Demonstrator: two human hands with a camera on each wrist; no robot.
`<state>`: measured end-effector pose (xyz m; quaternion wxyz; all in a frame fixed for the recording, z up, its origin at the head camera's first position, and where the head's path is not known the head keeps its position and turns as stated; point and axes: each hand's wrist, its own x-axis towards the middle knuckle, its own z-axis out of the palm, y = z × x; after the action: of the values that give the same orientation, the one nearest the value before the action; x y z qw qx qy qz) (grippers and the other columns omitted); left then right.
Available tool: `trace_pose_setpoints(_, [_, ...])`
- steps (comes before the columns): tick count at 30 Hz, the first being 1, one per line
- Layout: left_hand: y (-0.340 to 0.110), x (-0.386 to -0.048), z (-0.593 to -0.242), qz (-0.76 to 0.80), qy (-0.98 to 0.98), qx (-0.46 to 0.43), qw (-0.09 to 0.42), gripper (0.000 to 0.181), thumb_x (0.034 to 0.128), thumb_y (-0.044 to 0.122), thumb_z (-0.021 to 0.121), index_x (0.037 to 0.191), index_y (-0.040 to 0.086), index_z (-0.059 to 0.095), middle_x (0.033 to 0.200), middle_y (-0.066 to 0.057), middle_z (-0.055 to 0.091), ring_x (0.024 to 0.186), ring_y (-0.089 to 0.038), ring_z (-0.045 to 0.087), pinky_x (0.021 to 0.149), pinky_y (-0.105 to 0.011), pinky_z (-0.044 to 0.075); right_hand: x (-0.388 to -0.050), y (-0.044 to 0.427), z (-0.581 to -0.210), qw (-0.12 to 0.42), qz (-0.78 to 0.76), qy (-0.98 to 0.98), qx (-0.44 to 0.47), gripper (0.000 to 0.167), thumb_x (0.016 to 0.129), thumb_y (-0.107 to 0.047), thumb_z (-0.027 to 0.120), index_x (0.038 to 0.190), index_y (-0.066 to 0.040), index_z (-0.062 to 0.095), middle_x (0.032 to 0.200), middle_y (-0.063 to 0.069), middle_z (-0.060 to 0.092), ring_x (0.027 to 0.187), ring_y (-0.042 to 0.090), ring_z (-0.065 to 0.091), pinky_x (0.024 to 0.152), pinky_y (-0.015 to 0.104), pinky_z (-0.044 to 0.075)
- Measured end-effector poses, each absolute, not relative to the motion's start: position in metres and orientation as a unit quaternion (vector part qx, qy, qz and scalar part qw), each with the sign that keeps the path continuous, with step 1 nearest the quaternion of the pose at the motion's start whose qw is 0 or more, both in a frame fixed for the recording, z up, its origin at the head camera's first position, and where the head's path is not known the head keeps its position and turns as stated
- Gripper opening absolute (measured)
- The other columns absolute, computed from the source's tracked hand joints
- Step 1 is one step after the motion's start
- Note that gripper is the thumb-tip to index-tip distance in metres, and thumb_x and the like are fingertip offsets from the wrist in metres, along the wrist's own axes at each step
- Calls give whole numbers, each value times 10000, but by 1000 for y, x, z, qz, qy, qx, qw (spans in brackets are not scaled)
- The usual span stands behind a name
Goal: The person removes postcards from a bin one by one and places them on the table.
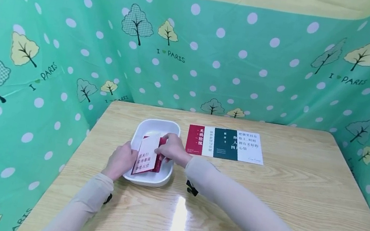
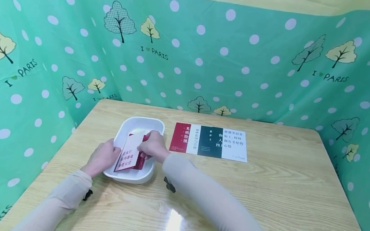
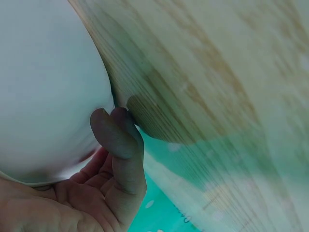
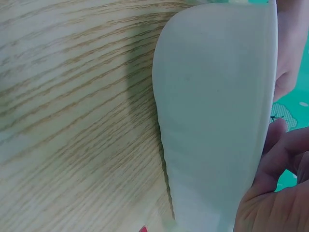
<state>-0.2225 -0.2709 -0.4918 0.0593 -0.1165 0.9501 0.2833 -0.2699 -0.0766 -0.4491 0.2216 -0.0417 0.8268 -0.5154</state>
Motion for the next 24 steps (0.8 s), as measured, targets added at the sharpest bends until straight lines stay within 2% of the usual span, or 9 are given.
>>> trace_pose_setpoints(7, [-271, -223, -491, 278, 952, -114, 55, 347, 1065, 159, 486, 1255, -126, 544, 864, -187, 637, 705, -274, 650, 564, -365, 573, -267, -72, -452, 208, -542, 813, -46, 160, 919, -13, 788, 1038, 23, 688, 736, 145, 712, 580, 222, 686, 431, 223, 514])
trace_pose_setpoints(10, [-271, -223, -493, 282, 951, -115, 56, 346, 1069, 165, 488, 1255, -121, 543, 851, -177, 626, 702, -273, 646, 555, -353, 567, -266, -70, -454, 199, -547, 812, -48, 91, 918, -20, 791, 972, 10, 724, 737, 143, 716, 580, 224, 689, 440, 234, 529])
trace_pose_setpoints(17, [-270, -221, -495, 289, 948, -119, 64, 331, 1072, 162, 487, 1253, -108, 546, 829, -157, 614, 687, -254, 643, 547, -337, 570, -263, -68, -457, 195, -546, 813, -43, 46, 931, -51, 789, 928, -15, 760, 723, 127, 718, 695, 336, 740, 468, 270, 549])
trace_pose_setpoints(24, [-271, -223, -492, 293, 947, -120, 61, 372, 1072, 166, 483, 1311, -116, 530, 904, -188, 653, 729, -267, 670, 574, -345, 589, -262, -70, -456, 180, -556, 811, -33, 46, 931, -31, 782, 960, -2, 762, 742, 115, 717, 616, 277, 713, 465, 287, 568])
